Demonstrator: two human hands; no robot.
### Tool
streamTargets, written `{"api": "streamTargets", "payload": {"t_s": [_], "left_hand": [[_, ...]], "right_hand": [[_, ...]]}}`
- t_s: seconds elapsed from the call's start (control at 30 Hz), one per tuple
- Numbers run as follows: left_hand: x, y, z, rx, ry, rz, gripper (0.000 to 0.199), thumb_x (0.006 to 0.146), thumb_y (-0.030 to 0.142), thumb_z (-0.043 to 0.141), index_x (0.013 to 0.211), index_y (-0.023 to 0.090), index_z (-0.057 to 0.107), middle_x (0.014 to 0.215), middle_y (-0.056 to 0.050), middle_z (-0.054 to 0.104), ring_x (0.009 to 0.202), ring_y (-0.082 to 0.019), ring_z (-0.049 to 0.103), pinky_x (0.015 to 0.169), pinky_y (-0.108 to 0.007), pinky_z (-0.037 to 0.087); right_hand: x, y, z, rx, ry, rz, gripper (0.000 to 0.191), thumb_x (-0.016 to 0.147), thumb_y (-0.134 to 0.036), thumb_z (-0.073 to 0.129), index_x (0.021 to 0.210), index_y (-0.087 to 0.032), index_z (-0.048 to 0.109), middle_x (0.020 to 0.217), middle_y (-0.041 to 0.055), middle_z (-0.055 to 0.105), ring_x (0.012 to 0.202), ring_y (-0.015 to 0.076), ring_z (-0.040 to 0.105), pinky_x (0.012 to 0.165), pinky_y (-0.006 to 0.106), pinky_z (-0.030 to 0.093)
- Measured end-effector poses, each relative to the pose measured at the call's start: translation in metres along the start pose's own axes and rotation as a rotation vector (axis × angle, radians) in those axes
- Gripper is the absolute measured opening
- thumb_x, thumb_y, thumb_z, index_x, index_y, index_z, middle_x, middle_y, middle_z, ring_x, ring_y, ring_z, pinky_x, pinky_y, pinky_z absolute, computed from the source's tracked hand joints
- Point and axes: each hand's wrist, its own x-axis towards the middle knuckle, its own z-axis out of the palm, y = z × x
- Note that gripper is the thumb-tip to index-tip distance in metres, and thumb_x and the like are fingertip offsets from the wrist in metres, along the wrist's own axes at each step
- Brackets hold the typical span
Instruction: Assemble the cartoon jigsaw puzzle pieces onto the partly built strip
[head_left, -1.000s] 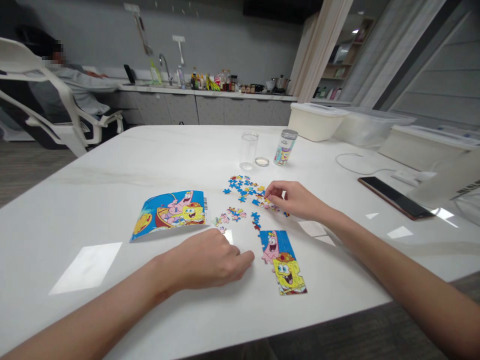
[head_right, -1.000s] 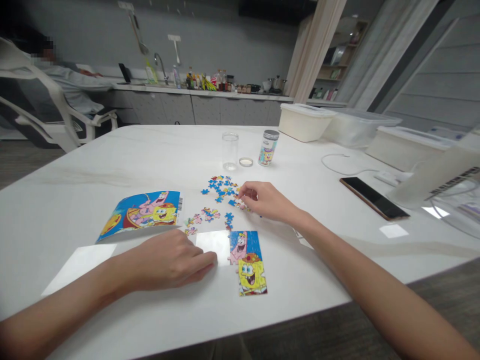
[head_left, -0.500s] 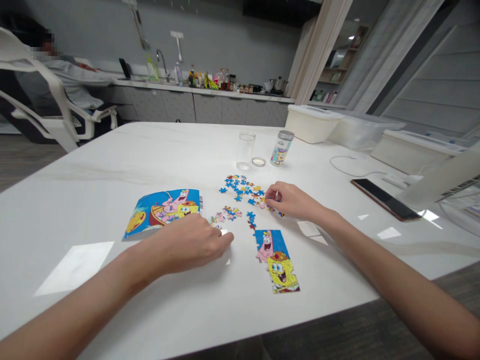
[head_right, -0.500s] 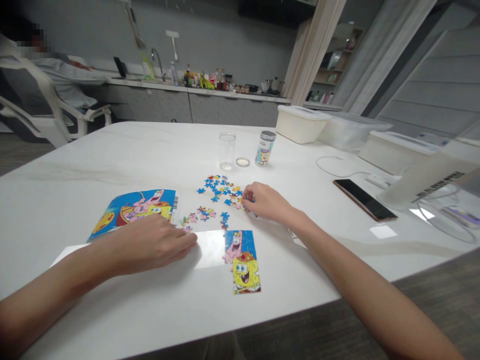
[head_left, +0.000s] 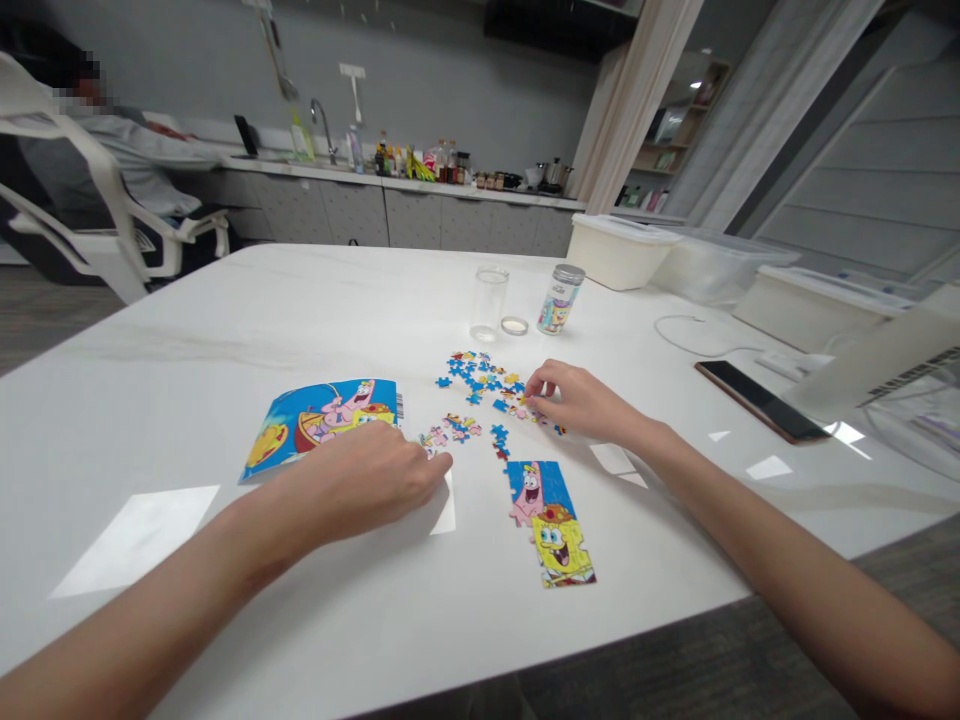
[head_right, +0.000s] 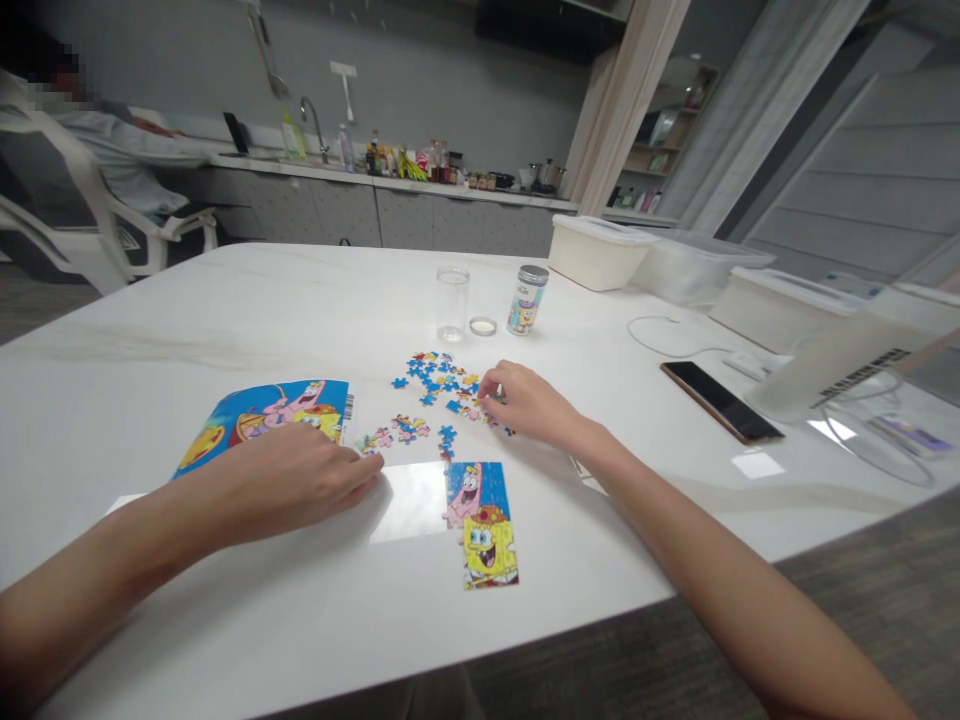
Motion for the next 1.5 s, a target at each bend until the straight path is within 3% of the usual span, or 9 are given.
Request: {"api": "streamTargets", "payload": {"t_s": [0.23, 0.5, 0.73, 0.83, 0.97, 1.1, 1.2, 1.37, 1.5], "left_hand": [[0.001, -0.004, 0.000, 0.029, -0.139, -0.149, 0.016, 0.090, 0.011, 0.047, 0.085, 0.017, 0.062, 0.058, -0.005, 0.064, 0.048, -0.021, 0.060, 0.043, -0.029, 0.028], [0.005, -0.003, 0.013, -0.118, -0.134, -0.413, 0.027, 0.095, 0.019, 0.039, 0.104, 0.014, 0.065, 0.060, -0.007, 0.064, 0.049, -0.018, 0.058, 0.048, -0.027, 0.031], [0.009, -0.001, 0.010, -0.154, -0.112, -0.431, 0.034, 0.098, 0.029, 0.033, 0.095, 0.016, 0.065, 0.052, -0.005, 0.059, 0.049, -0.019, 0.056, 0.045, -0.028, 0.020], [0.010, 0.000, 0.011, -0.141, -0.079, -0.435, 0.035, 0.098, 0.033, 0.034, 0.103, 0.016, 0.064, 0.053, -0.005, 0.059, 0.047, -0.019, 0.054, 0.045, -0.029, 0.018], [0.013, 0.002, 0.014, -0.157, -0.029, -0.380, 0.039, 0.099, 0.031, 0.031, 0.118, 0.020, 0.063, 0.054, -0.005, 0.062, 0.043, -0.018, 0.051, 0.046, -0.030, 0.018], [0.015, 0.005, 0.016, -0.198, 0.003, -0.349, 0.040, 0.098, 0.028, 0.031, 0.105, 0.021, 0.069, 0.056, -0.005, 0.063, 0.044, -0.017, 0.050, 0.048, -0.030, 0.021], [0.016, 0.006, 0.015, -0.240, 0.010, -0.373, 0.040, 0.098, 0.031, 0.031, 0.111, 0.020, 0.068, 0.057, -0.006, 0.063, 0.045, -0.017, 0.050, 0.049, -0.029, 0.024], [0.021, 0.005, 0.013, -0.383, -0.039, -0.398, 0.036, 0.097, 0.033, 0.034, 0.108, 0.023, 0.067, 0.064, -0.006, 0.065, 0.051, -0.019, 0.053, 0.051, -0.029, 0.026], [0.025, 0.004, 0.008, -0.649, -0.083, -0.453, 0.026, 0.093, 0.039, 0.047, 0.107, 0.025, 0.062, 0.059, 0.001, 0.060, 0.054, -0.017, 0.052, 0.054, -0.027, 0.028]], "right_hand": [[-0.006, -0.017, 0.003, 0.091, -0.076, -0.294, 0.012, 0.091, -0.023, 0.055, 0.095, -0.020, 0.066, 0.100, 0.0071, 0.057, 0.093, 0.0186, 0.057, 0.084, 0.034, 0.047], [-0.009, -0.018, 0.005, 0.067, -0.109, -0.382, 0.014, 0.091, -0.017, 0.052, 0.098, -0.019, 0.065, 0.103, 0.0083, 0.057, 0.097, 0.0194, 0.056, 0.086, 0.035, 0.047], [-0.008, -0.017, 0.005, 0.039, -0.098, -0.386, 0.015, 0.092, -0.018, 0.052, 0.098, -0.018, 0.065, 0.103, 0.0092, 0.057, 0.097, 0.0197, 0.056, 0.085, 0.034, 0.048], [-0.008, -0.018, 0.004, 0.030, -0.098, -0.383, 0.015, 0.092, -0.017, 0.052, 0.097, -0.018, 0.065, 0.102, 0.0092, 0.058, 0.097, 0.0198, 0.056, 0.085, 0.034, 0.048], [-0.008, -0.018, 0.005, 0.026, -0.099, -0.373, 0.015, 0.091, -0.017, 0.052, 0.097, -0.019, 0.065, 0.102, 0.0090, 0.058, 0.098, 0.0199, 0.056, 0.086, 0.035, 0.048], [-0.008, -0.016, 0.006, 0.026, -0.098, -0.369, 0.015, 0.091, -0.017, 0.052, 0.097, -0.020, 0.065, 0.102, 0.0088, 0.058, 0.097, 0.0199, 0.056, 0.086, 0.035, 0.048], [-0.007, -0.017, 0.006, 0.027, -0.098, -0.369, 0.015, 0.091, -0.017, 0.052, 0.097, -0.019, 0.065, 0.101, 0.0089, 0.058, 0.097, 0.0198, 0.057, 0.086, 0.035, 0.048], [-0.008, -0.018, 0.006, 0.014, -0.099, -0.354, 0.015, 0.091, -0.016, 0.052, 0.097, -0.019, 0.065, 0.102, 0.0087, 0.058, 0.097, 0.0198, 0.057, 0.086, 0.035, 0.048], [-0.008, -0.019, 0.005, 0.009, -0.096, -0.351, 0.014, 0.091, -0.017, 0.052, 0.096, -0.020, 0.065, 0.102, 0.0087, 0.058, 0.097, 0.0197, 0.057, 0.086, 0.035, 0.047]]}}
